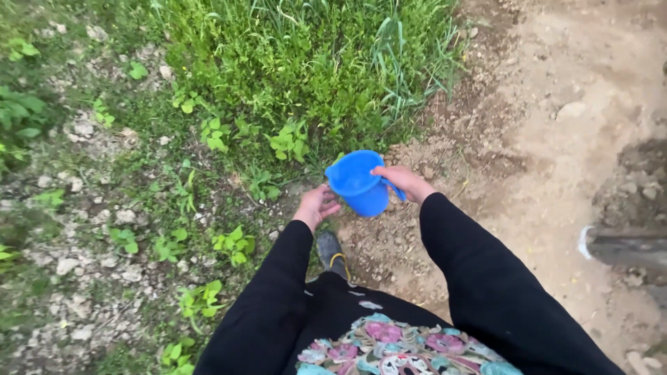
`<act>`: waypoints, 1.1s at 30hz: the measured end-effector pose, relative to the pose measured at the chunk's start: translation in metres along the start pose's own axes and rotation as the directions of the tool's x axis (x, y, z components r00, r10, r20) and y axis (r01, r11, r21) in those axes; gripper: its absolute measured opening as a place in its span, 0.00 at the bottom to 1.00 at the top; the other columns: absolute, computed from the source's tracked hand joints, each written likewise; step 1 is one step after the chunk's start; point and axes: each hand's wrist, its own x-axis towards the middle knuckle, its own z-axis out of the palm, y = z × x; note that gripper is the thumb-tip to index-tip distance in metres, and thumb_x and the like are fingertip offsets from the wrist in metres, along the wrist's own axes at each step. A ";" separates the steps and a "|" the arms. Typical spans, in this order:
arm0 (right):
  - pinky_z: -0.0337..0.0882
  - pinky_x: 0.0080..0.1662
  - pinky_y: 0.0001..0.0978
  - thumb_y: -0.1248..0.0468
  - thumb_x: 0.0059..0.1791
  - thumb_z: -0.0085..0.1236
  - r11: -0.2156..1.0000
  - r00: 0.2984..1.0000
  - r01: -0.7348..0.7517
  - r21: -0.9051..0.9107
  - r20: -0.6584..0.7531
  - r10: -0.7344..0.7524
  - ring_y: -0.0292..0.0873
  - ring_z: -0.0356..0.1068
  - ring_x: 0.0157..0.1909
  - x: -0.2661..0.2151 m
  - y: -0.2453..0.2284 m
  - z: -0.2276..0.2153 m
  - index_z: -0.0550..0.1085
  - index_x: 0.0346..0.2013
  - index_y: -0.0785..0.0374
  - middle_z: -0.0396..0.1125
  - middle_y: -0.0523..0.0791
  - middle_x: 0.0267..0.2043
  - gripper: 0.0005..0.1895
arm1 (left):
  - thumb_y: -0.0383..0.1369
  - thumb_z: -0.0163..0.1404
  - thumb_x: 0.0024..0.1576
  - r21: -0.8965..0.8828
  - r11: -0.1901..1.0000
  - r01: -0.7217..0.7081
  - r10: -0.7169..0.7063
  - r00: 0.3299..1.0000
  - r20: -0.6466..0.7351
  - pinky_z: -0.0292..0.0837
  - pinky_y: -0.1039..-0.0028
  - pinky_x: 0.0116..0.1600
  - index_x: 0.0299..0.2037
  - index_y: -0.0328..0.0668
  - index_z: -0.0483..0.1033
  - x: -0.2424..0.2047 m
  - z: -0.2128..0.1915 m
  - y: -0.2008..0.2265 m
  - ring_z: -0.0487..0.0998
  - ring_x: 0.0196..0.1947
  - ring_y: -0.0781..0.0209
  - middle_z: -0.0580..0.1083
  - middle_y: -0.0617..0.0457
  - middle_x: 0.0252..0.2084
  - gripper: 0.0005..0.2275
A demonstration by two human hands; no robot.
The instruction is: The person repeatedly scoops water from a blue bucket using a blue plastic scoop and pours it onto small plants in a garden bed. The person walks along a dirt path, refills the scoop from the bucket, and waters several plants in sequence.
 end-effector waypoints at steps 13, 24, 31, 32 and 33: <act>0.61 0.67 0.52 0.26 0.42 0.62 0.958 0.936 0.058 -0.282 -0.318 -0.151 0.56 0.62 0.69 0.175 -0.089 -0.053 0.68 0.64 0.64 0.64 0.56 0.66 0.53 | 0.32 0.47 0.59 -0.237 0.968 -0.088 0.029 0.970 -0.242 0.83 0.53 0.52 0.45 0.37 0.72 0.087 -0.026 0.086 0.79 0.45 0.49 0.74 0.46 0.40 0.09; 0.67 0.61 0.59 0.35 0.46 0.56 0.700 0.926 0.274 -0.660 -0.017 -0.378 0.60 0.66 0.64 0.219 -0.210 -0.050 0.74 0.53 0.66 0.69 0.58 0.58 0.38 | 0.32 0.45 0.60 -0.437 0.881 -0.180 0.022 0.939 -0.343 0.78 0.55 0.58 0.50 0.36 0.67 0.078 -0.024 0.130 0.75 0.51 0.49 0.67 0.48 0.45 0.11; 0.62 0.60 0.60 0.33 0.46 0.54 0.654 0.942 0.275 -0.705 0.060 -0.332 0.60 0.65 0.64 0.247 -0.238 -0.058 0.72 0.54 0.61 0.66 0.55 0.61 0.38 | 0.34 0.45 0.60 -0.514 0.821 -0.248 0.013 0.909 -0.417 0.78 0.57 0.59 0.52 0.38 0.68 0.088 -0.014 0.138 0.75 0.53 0.51 0.69 0.48 0.48 0.13; 0.61 0.61 0.62 0.33 0.45 0.55 0.634 0.940 0.302 -0.712 0.112 -0.323 0.61 0.64 0.66 0.251 -0.239 -0.059 0.72 0.55 0.63 0.65 0.57 0.62 0.39 | 0.34 0.45 0.60 -0.525 0.811 -0.258 0.017 0.907 -0.420 0.77 0.57 0.60 0.53 0.38 0.68 0.089 -0.012 0.137 0.74 0.54 0.50 0.69 0.48 0.50 0.14; 0.61 0.61 0.62 0.33 0.45 0.55 0.627 0.936 0.315 -0.713 0.124 -0.330 0.61 0.64 0.66 0.250 -0.244 -0.061 0.72 0.55 0.63 0.65 0.57 0.62 0.39 | 0.34 0.45 0.60 -0.530 0.804 -0.269 0.019 0.903 -0.429 0.77 0.57 0.60 0.53 0.38 0.68 0.089 -0.009 0.138 0.74 0.54 0.50 0.69 0.48 0.50 0.14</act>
